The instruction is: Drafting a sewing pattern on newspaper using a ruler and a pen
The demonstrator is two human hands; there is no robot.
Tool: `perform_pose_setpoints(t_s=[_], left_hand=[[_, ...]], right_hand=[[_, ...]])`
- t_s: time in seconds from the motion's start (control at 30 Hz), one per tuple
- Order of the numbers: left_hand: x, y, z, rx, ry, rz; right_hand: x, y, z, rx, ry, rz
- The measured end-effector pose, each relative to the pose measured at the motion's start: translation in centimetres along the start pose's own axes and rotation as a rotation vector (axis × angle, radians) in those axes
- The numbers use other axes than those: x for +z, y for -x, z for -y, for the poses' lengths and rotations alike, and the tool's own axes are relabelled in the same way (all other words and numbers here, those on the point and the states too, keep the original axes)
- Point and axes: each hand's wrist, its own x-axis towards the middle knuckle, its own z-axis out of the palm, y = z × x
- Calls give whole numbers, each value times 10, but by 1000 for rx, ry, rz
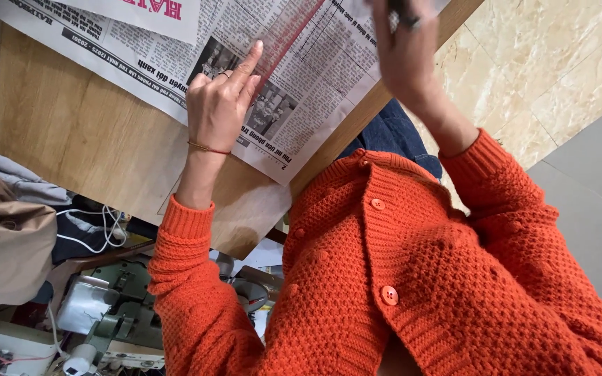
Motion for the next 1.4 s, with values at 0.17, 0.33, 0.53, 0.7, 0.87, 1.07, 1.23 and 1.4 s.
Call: perform_pose_setpoints(t_s=[0.17, 0.33, 0.53, 0.7, 0.87, 1.07, 1.23, 1.4], left_hand=[[3, 2, 0, -2, 29, -10], [5, 1, 0, -4, 35, -10], [4, 1, -1, 3, 43, -28], [10, 1, 1, -3, 36, -30], [11, 2, 0, 8, 30, -47], [11, 2, -1, -1, -6, -32], [12, 3, -2, 0, 19, -39], [15, 4, -2, -11, 6, -40]], right_hand=[[6, 2, 12, 80, -149, 141], [4, 1, 17, -6, -102, 123], [5, 4, 17, 0, -89, 169], [10, 5, 34, -29, -181, 178], [6, 2, 27, -12, 20, 177], [14, 4, 48, -14, -295, 289], [12, 7, 40, -9, -122, 283], [11, 3, 47, 9, -245, 357]])
